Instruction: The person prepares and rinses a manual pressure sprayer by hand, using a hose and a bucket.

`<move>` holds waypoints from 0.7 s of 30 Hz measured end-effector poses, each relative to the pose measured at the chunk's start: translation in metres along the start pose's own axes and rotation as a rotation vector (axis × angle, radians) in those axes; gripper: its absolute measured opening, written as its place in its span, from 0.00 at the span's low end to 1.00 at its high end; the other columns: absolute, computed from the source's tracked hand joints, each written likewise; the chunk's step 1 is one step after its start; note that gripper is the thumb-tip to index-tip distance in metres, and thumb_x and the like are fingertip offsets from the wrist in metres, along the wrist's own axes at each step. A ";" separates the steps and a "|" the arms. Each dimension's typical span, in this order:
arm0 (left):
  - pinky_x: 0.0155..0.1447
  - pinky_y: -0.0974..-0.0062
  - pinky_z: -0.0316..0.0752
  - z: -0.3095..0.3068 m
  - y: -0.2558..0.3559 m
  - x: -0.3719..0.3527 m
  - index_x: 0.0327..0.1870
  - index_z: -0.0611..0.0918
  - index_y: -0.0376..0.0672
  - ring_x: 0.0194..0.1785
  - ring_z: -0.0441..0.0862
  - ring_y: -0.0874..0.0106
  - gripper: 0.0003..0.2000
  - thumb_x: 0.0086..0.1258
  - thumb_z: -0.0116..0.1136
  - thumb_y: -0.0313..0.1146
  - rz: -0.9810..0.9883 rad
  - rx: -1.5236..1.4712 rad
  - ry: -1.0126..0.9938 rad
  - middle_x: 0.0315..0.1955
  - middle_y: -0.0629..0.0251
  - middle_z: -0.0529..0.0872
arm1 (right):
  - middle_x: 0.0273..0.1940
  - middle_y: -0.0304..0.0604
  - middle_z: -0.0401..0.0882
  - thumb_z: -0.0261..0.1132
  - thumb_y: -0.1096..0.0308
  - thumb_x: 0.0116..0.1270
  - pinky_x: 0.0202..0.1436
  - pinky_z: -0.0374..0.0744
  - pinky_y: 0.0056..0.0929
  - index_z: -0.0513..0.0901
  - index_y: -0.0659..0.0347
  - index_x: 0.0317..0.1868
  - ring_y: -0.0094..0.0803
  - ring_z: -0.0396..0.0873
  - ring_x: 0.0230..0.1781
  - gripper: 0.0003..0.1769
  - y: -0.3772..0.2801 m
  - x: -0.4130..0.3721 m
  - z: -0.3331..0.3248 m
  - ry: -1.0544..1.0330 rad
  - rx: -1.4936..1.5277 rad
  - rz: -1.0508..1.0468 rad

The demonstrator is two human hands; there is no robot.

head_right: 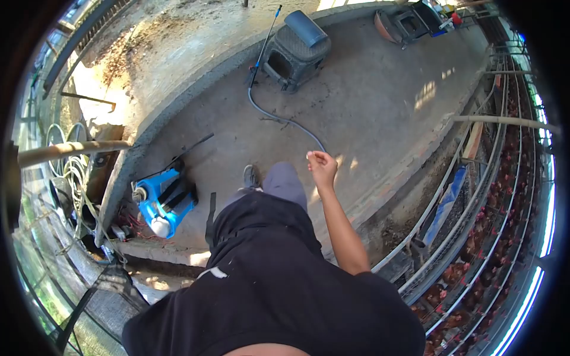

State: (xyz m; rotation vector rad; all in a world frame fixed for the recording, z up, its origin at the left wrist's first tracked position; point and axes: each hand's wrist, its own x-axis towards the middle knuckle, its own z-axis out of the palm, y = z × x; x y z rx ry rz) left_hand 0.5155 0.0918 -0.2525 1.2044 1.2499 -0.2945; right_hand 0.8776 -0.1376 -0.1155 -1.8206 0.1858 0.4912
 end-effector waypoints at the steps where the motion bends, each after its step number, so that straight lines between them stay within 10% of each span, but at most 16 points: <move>1: 0.50 0.71 0.71 0.008 0.026 0.013 0.46 0.77 0.35 0.45 0.75 0.71 0.18 0.77 0.49 0.44 0.014 -0.028 0.012 0.41 0.58 0.81 | 0.30 0.38 0.83 0.72 0.68 0.63 0.32 0.78 0.19 0.84 0.69 0.41 0.20 0.80 0.28 0.12 -0.004 0.033 0.003 -0.028 -0.061 -0.019; 5: 0.50 0.71 0.71 0.040 0.100 0.052 0.46 0.77 0.35 0.46 0.75 0.71 0.17 0.77 0.50 0.44 0.005 -0.098 0.068 0.42 0.59 0.81 | 0.29 0.38 0.85 0.75 0.66 0.56 0.34 0.81 0.26 0.86 0.66 0.38 0.23 0.82 0.28 0.13 -0.004 0.214 0.035 0.101 -0.558 -0.286; 13: 0.52 0.72 0.72 0.128 0.115 0.070 0.48 0.77 0.35 0.47 0.76 0.71 0.16 0.77 0.50 0.43 -0.346 -0.208 0.135 0.44 0.59 0.80 | 0.33 0.51 0.85 0.72 0.71 0.50 0.43 0.81 0.38 0.84 0.64 0.37 0.44 0.84 0.35 0.13 -0.030 0.509 0.156 0.022 -0.645 -0.520; 21: 0.53 0.73 0.72 0.188 0.127 0.085 0.50 0.77 0.36 0.49 0.76 0.72 0.16 0.77 0.51 0.41 -0.643 -0.379 0.249 0.46 0.59 0.80 | 0.37 0.49 0.80 0.74 0.69 0.52 0.43 0.80 0.40 0.82 0.65 0.39 0.45 0.82 0.36 0.15 0.027 0.646 0.200 0.035 -0.599 -0.473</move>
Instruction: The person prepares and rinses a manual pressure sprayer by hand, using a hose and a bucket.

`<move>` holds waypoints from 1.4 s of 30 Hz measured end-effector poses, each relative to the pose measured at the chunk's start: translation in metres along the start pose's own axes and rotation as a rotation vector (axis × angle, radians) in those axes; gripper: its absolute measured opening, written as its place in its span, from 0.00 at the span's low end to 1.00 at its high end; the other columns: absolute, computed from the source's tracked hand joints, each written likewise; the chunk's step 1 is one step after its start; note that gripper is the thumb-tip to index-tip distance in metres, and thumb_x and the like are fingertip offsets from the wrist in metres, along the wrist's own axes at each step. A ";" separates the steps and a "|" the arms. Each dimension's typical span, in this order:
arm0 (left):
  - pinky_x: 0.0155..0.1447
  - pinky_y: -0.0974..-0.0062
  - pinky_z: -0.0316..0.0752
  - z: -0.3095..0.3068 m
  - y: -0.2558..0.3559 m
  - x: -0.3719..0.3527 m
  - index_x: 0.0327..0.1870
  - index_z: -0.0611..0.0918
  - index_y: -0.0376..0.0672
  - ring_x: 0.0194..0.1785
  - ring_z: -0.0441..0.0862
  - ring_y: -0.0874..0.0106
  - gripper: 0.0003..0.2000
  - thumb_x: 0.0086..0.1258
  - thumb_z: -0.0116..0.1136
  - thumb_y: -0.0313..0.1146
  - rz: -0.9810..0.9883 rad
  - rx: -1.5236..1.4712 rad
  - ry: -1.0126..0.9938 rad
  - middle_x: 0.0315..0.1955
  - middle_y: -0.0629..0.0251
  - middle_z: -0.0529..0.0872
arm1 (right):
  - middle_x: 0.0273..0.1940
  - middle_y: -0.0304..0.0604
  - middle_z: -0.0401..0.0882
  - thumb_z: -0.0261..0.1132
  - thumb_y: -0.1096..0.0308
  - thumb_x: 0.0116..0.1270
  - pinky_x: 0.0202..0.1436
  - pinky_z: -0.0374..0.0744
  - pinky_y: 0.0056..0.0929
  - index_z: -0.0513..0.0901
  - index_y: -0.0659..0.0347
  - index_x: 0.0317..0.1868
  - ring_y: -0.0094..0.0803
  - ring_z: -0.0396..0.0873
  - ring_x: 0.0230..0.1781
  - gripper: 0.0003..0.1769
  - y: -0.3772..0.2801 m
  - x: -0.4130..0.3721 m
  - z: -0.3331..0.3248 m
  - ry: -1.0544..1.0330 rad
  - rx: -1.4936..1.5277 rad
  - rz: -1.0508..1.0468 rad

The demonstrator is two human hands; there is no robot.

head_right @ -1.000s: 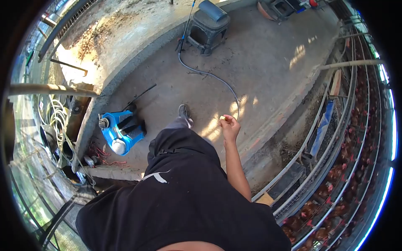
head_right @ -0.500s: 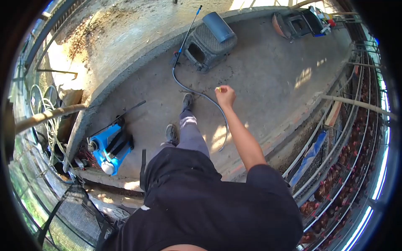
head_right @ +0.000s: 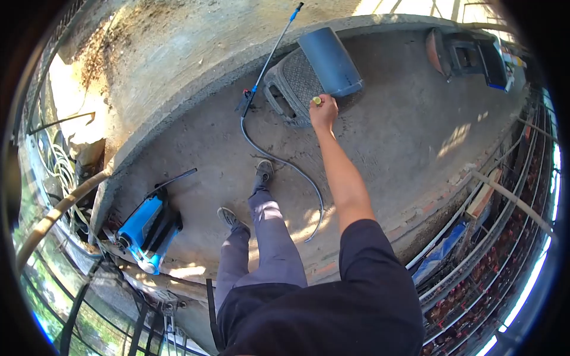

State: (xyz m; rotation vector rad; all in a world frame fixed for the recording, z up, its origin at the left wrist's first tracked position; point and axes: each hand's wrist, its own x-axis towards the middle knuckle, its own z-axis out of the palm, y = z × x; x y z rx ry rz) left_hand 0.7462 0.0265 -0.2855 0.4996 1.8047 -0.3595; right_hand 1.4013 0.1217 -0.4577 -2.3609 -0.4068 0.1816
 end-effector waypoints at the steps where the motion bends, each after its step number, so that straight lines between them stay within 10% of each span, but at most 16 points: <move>1: 0.53 0.73 0.72 0.006 0.003 0.000 0.50 0.77 0.36 0.49 0.76 0.72 0.16 0.77 0.51 0.41 -0.015 -0.018 0.010 0.46 0.59 0.80 | 0.41 0.48 0.78 0.74 0.67 0.53 0.48 0.78 0.41 0.80 0.65 0.44 0.45 0.80 0.40 0.19 0.005 0.000 0.003 -0.045 0.008 0.036; 4: 0.54 0.73 0.72 0.026 0.018 0.002 0.51 0.77 0.36 0.50 0.76 0.72 0.15 0.77 0.51 0.41 -0.032 -0.060 0.028 0.47 0.59 0.80 | 0.44 0.50 0.76 0.73 0.67 0.55 0.53 0.74 0.43 0.77 0.63 0.50 0.48 0.76 0.46 0.23 -0.037 -0.020 -0.004 0.286 -0.225 -0.269; 8: 0.54 0.74 0.73 0.047 0.037 0.017 0.52 0.77 0.36 0.51 0.76 0.72 0.15 0.77 0.51 0.40 -0.052 -0.094 0.037 0.48 0.60 0.80 | 0.46 0.51 0.73 0.68 0.68 0.58 0.52 0.73 0.42 0.75 0.61 0.53 0.48 0.74 0.47 0.22 -0.081 -0.050 0.034 -0.084 0.050 -0.563; 12: 0.55 0.74 0.73 0.065 0.047 0.040 0.52 0.77 0.36 0.52 0.76 0.72 0.15 0.77 0.52 0.40 -0.081 -0.125 0.044 0.49 0.60 0.80 | 0.47 0.55 0.73 0.64 0.70 0.60 0.50 0.75 0.41 0.72 0.64 0.55 0.48 0.75 0.46 0.22 -0.107 -0.033 0.144 -0.343 0.351 -0.259; 22: 0.56 0.75 0.73 0.101 0.059 0.123 0.55 0.77 0.37 0.54 0.76 0.73 0.15 0.77 0.53 0.38 -0.177 -0.233 0.077 0.51 0.60 0.80 | 0.56 0.70 0.71 0.59 0.58 0.64 0.66 0.69 0.49 0.68 0.81 0.56 0.60 0.69 0.61 0.32 -0.052 0.165 0.343 0.091 -0.033 0.091; 31: 0.58 0.76 0.74 0.131 0.058 0.175 0.56 0.77 0.37 0.55 0.77 0.73 0.15 0.76 0.53 0.37 -0.216 -0.341 0.096 0.53 0.60 0.80 | 0.54 0.72 0.74 0.58 0.67 0.63 0.55 0.78 0.49 0.67 0.76 0.55 0.59 0.78 0.53 0.24 -0.082 0.281 0.319 0.057 0.074 0.548; 38: 0.59 0.76 0.74 0.098 0.047 0.139 0.58 0.77 0.37 0.57 0.77 0.73 0.15 0.76 0.54 0.36 -0.169 -0.410 0.120 0.55 0.61 0.80 | 0.29 0.65 0.75 0.48 0.58 0.77 0.37 0.70 0.55 0.70 0.67 0.35 0.66 0.75 0.34 0.18 -0.155 0.170 0.296 0.205 0.327 -0.170; 42: 0.59 0.77 0.74 0.005 0.021 0.061 0.59 0.77 0.38 0.58 0.77 0.74 0.16 0.76 0.54 0.35 -0.086 -0.568 0.271 0.56 0.61 0.80 | 0.25 0.48 0.72 0.51 0.62 0.78 0.29 0.69 0.36 0.72 0.65 0.35 0.33 0.71 0.22 0.15 -0.252 0.007 0.205 -0.192 0.518 -0.282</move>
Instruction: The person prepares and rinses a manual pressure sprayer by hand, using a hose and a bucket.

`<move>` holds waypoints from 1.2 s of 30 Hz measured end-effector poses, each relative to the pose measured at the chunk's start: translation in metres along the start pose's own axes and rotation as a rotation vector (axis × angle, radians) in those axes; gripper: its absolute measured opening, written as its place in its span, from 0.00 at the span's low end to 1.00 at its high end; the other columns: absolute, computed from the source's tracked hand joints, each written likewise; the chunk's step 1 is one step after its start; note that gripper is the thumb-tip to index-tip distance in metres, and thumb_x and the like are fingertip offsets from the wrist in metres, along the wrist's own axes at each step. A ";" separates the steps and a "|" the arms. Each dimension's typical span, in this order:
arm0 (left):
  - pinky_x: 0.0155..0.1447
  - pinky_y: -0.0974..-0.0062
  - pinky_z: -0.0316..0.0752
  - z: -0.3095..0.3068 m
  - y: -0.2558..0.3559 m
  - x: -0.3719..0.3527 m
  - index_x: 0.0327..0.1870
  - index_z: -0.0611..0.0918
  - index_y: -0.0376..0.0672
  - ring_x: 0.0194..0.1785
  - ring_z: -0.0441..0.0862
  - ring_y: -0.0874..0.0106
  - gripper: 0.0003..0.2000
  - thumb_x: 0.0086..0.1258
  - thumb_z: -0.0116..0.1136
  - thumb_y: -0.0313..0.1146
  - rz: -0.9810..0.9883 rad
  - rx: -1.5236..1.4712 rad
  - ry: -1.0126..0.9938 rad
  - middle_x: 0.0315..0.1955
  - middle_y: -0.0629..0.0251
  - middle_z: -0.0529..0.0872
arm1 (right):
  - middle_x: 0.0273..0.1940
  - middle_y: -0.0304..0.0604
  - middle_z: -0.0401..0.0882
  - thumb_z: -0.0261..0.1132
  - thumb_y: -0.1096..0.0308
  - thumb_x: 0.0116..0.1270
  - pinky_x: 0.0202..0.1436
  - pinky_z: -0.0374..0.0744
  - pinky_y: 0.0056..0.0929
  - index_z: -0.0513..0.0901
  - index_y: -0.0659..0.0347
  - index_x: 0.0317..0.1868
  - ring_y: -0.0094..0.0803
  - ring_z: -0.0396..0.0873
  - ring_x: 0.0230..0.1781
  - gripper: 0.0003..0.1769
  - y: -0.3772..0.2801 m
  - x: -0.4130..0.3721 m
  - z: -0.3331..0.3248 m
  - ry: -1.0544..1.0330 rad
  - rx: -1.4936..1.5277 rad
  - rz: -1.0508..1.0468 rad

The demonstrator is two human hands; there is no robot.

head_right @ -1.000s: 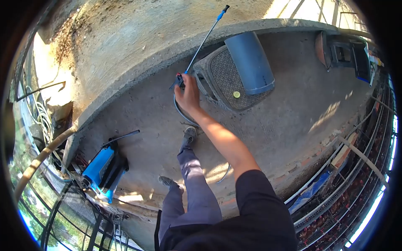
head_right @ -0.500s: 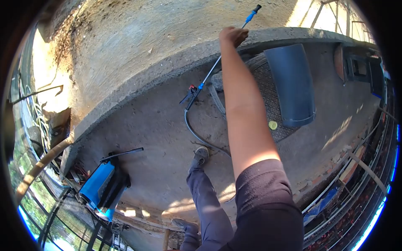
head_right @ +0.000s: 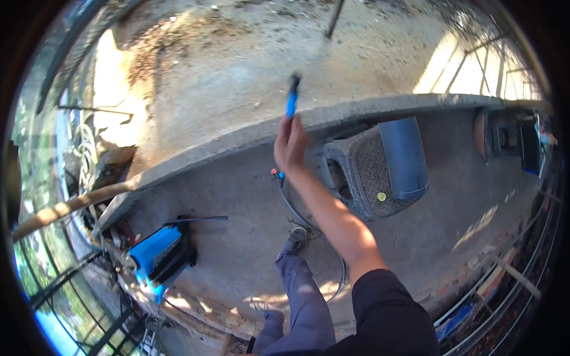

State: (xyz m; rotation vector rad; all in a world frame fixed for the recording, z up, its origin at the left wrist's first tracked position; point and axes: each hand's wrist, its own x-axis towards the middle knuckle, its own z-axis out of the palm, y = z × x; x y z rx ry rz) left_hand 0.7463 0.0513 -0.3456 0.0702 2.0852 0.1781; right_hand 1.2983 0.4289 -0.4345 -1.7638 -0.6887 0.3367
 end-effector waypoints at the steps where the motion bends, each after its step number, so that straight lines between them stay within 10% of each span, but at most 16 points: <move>1: 0.59 0.77 0.74 -0.031 0.011 -0.017 0.59 0.77 0.38 0.58 0.77 0.74 0.16 0.76 0.54 0.35 0.070 -0.069 0.018 0.56 0.61 0.80 | 0.25 0.47 0.73 0.54 0.67 0.76 0.28 0.70 0.34 0.74 0.64 0.35 0.33 0.72 0.22 0.11 -0.034 -0.034 -0.004 -0.106 0.028 -0.136; 9: 0.72 0.65 0.64 0.032 0.254 -0.319 0.67 0.71 0.36 0.68 0.73 0.63 0.30 0.67 0.66 0.38 1.407 0.011 -0.417 0.64 0.54 0.75 | 0.40 0.49 0.82 0.62 0.82 0.61 0.49 0.81 0.40 0.81 0.66 0.45 0.46 0.82 0.37 0.11 -0.309 -0.224 -0.086 -0.591 0.271 -0.463; 14: 0.66 0.64 0.70 -0.013 0.246 -0.376 0.39 0.81 0.36 0.60 0.80 0.59 0.11 0.72 0.61 0.37 1.841 0.003 -0.641 0.45 0.51 0.86 | 0.43 0.52 0.82 0.69 0.77 0.53 0.52 0.80 0.43 0.81 0.67 0.45 0.51 0.82 0.46 0.16 -0.389 -0.297 -0.138 -0.797 0.326 -0.465; 20: 0.37 0.72 0.76 -0.076 0.183 -0.362 0.23 0.70 0.38 0.30 0.83 0.68 0.17 0.74 0.57 0.33 1.795 -0.238 -0.415 0.22 0.61 0.80 | 0.46 0.55 0.81 0.64 0.79 0.48 0.56 0.78 0.39 0.81 0.71 0.43 0.49 0.80 0.50 0.17 -0.482 -0.363 -0.179 -0.812 0.239 -0.471; 21: 0.24 0.73 0.63 -0.099 0.179 -0.364 0.21 0.70 0.39 0.19 0.69 0.74 0.18 0.74 0.58 0.33 1.818 -0.155 -0.327 0.16 0.64 0.72 | 0.47 0.56 0.80 0.61 0.80 0.48 0.57 0.77 0.40 0.81 0.71 0.42 0.48 0.80 0.51 0.17 -0.501 -0.378 -0.190 -0.767 0.262 -0.469; 26: 0.23 0.69 0.61 -0.158 0.149 -0.375 0.22 0.70 0.40 0.18 0.66 0.66 0.15 0.66 0.63 0.31 1.803 -0.231 -0.192 0.15 0.60 0.69 | 0.47 0.59 0.79 0.57 0.75 0.52 0.66 0.70 0.43 0.74 0.75 0.53 0.44 0.78 0.53 0.25 -0.600 -0.464 -0.200 -0.424 0.825 -0.384; 29: 0.28 0.60 0.71 -0.178 0.130 -0.387 0.27 0.72 0.41 0.26 0.79 0.50 0.12 0.55 0.67 0.31 1.834 -0.380 -0.281 0.18 0.53 0.76 | 0.41 0.53 0.77 0.54 0.62 0.64 0.55 0.71 0.33 0.70 0.77 0.56 0.36 0.76 0.45 0.27 -0.639 -0.497 -0.190 -0.547 0.845 -0.258; 31: 0.30 0.60 0.72 -0.191 0.123 -0.385 0.28 0.74 0.42 0.28 0.80 0.49 0.11 0.55 0.66 0.31 1.840 -0.347 -0.279 0.20 0.52 0.78 | 0.26 0.41 0.69 0.48 0.56 0.70 0.34 0.65 0.25 0.73 0.76 0.50 0.24 0.67 0.27 0.26 -0.647 -0.508 -0.184 -0.585 0.928 -0.205; 36: 0.33 0.71 0.74 -0.221 0.105 -0.383 0.33 0.81 0.40 0.30 0.84 0.56 0.08 0.55 0.66 0.29 1.799 -0.357 -0.436 0.26 0.53 0.84 | 0.14 0.28 0.50 0.44 0.51 0.75 0.20 0.51 0.25 0.73 0.65 0.32 0.19 0.48 0.14 0.25 -0.659 -0.522 -0.183 -0.758 0.903 -0.181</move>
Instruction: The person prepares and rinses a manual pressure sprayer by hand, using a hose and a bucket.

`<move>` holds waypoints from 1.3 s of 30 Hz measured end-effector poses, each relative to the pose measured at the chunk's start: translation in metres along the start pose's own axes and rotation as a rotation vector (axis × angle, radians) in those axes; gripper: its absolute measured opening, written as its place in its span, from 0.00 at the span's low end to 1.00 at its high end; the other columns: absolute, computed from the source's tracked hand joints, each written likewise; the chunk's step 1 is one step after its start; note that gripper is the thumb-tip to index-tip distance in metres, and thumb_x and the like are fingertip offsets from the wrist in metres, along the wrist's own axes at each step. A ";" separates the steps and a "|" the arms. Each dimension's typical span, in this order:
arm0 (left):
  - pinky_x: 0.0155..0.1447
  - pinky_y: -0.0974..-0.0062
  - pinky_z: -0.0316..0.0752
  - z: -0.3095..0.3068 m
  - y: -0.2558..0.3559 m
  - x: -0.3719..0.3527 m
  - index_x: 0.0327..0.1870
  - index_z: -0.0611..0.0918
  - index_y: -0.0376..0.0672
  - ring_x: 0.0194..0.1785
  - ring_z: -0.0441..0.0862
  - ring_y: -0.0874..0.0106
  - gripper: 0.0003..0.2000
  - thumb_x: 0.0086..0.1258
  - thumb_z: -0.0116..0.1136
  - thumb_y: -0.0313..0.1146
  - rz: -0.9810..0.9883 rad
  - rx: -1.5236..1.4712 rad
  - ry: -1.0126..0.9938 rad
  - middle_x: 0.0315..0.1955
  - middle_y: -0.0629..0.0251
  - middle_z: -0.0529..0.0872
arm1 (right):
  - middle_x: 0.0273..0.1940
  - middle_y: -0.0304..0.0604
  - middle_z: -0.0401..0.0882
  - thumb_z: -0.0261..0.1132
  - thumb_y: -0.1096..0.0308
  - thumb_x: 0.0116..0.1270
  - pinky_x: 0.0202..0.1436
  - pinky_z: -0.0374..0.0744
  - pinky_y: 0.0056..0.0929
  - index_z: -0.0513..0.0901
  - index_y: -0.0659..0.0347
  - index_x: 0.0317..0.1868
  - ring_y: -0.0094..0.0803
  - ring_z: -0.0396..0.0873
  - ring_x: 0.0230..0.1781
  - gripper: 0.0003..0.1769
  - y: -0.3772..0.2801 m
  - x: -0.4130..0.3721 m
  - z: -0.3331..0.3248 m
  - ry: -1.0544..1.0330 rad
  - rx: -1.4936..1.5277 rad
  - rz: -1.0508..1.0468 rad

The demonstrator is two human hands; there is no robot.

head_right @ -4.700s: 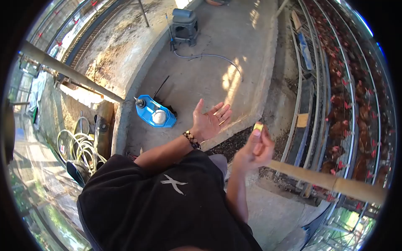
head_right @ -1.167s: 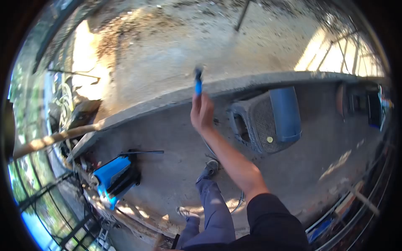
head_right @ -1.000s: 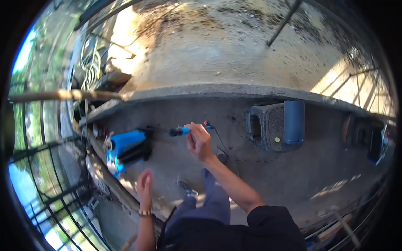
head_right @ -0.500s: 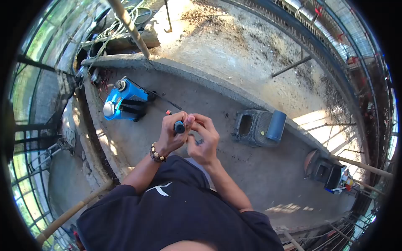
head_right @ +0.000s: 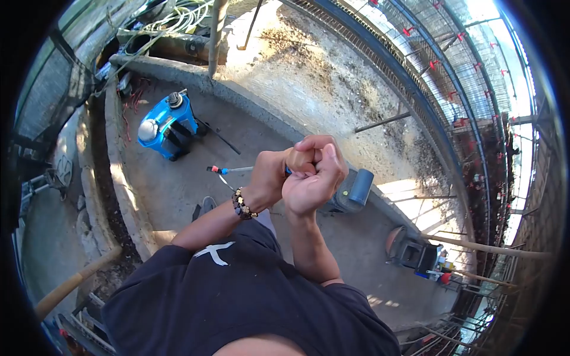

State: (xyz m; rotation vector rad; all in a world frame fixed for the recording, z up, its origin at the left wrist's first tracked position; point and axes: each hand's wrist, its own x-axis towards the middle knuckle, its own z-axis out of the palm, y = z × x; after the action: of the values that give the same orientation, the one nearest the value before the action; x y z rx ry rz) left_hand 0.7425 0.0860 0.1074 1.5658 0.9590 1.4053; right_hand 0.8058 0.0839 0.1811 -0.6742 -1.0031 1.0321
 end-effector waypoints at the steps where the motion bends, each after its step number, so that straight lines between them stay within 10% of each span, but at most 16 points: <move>1: 0.32 0.71 0.74 -0.005 0.004 -0.001 0.33 0.82 0.40 0.30 0.84 0.55 0.08 0.54 0.67 0.29 -0.003 0.025 0.006 0.26 0.52 0.83 | 0.14 0.28 0.49 0.43 0.52 0.75 0.20 0.51 0.25 0.73 0.65 0.32 0.19 0.47 0.14 0.25 -0.003 -0.001 0.003 -0.060 0.059 0.033; 14: 0.31 0.63 0.74 -0.051 0.043 -0.005 0.20 0.77 0.35 0.26 0.80 0.49 0.08 0.54 0.63 0.26 0.185 -0.034 -0.170 0.17 0.47 0.78 | 0.10 0.30 0.56 0.43 0.40 0.76 0.14 0.54 0.27 0.74 0.68 0.36 0.19 0.50 0.07 0.35 -0.046 0.040 0.016 -1.145 0.297 0.358; 15: 0.30 0.64 0.74 -0.051 0.045 -0.001 0.20 0.77 0.35 0.26 0.80 0.49 0.08 0.55 0.63 0.26 0.217 -0.028 -0.141 0.17 0.48 0.78 | 0.15 0.36 0.65 0.45 0.41 0.76 0.19 0.61 0.24 0.74 0.72 0.44 0.21 0.61 0.12 0.35 -0.041 0.035 0.021 -1.019 0.501 0.406; 19: 0.30 0.63 0.71 -0.048 0.055 0.005 0.22 0.77 0.35 0.25 0.79 0.48 0.07 0.58 0.62 0.26 0.042 -0.004 -0.052 0.17 0.47 0.77 | 0.41 0.49 0.80 0.58 0.50 0.71 0.36 0.77 0.22 0.77 0.77 0.51 0.26 0.79 0.41 0.30 -0.054 0.020 0.024 -0.572 -0.246 -0.029; 23: 0.28 0.65 0.69 -0.037 0.051 0.006 0.23 0.77 0.34 0.21 0.72 0.56 0.06 0.58 0.61 0.25 0.072 0.059 0.043 0.16 0.49 0.75 | 0.31 0.40 0.82 0.77 0.69 0.56 0.32 0.77 0.19 0.84 0.69 0.41 0.21 0.80 0.31 0.16 -0.081 0.011 0.015 -0.442 -0.766 0.030; 25: 0.25 0.71 0.65 -0.027 0.045 0.009 0.25 0.77 0.34 0.18 0.61 0.70 0.04 0.57 0.59 0.22 0.069 0.080 0.060 0.14 0.54 0.72 | 0.32 0.37 0.81 0.75 0.72 0.60 0.34 0.75 0.16 0.85 0.69 0.40 0.18 0.79 0.33 0.12 -0.088 0.018 0.008 -0.537 -0.891 0.076; 30: 0.30 0.61 0.72 -0.022 0.049 0.018 0.19 0.77 0.34 0.22 0.78 0.50 0.09 0.56 0.62 0.27 -0.017 0.178 -0.001 0.15 0.47 0.76 | 0.38 0.48 0.85 0.72 0.75 0.59 0.34 0.80 0.22 0.87 0.68 0.40 0.24 0.84 0.35 0.09 -0.099 0.053 -0.009 -0.943 -0.898 -0.214; 34: 0.30 0.61 0.72 -0.023 0.045 0.026 0.18 0.77 0.35 0.22 0.79 0.51 0.09 0.55 0.62 0.27 -0.038 0.217 -0.048 0.14 0.48 0.76 | 0.43 0.46 0.82 0.70 0.78 0.57 0.40 0.81 0.25 0.83 0.69 0.48 0.24 0.79 0.39 0.16 -0.120 0.052 0.001 -0.757 -1.170 0.022; 37: 0.26 0.65 0.64 -0.010 0.034 0.029 0.25 0.76 0.32 0.18 0.61 0.62 0.08 0.62 0.62 0.26 0.009 0.191 -0.011 0.15 0.47 0.70 | 0.40 0.46 0.82 0.72 0.72 0.58 0.36 0.80 0.23 0.82 0.68 0.49 0.24 0.78 0.35 0.19 -0.127 0.060 0.014 -0.719 -1.466 0.301; 39: 0.26 0.65 0.65 -0.010 0.038 0.031 0.25 0.77 0.32 0.18 0.61 0.61 0.08 0.61 0.62 0.25 -0.018 0.193 -0.030 0.16 0.47 0.70 | 0.37 0.45 0.83 0.72 0.70 0.59 0.33 0.79 0.21 0.82 0.67 0.48 0.23 0.79 0.32 0.17 -0.119 0.071 -0.004 -0.879 -1.226 -0.027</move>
State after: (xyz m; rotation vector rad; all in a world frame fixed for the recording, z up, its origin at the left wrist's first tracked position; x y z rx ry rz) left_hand 0.7366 0.1000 0.1552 1.7099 1.1153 1.3050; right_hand 0.8655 0.1031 0.3043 -1.1946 -2.4731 0.5662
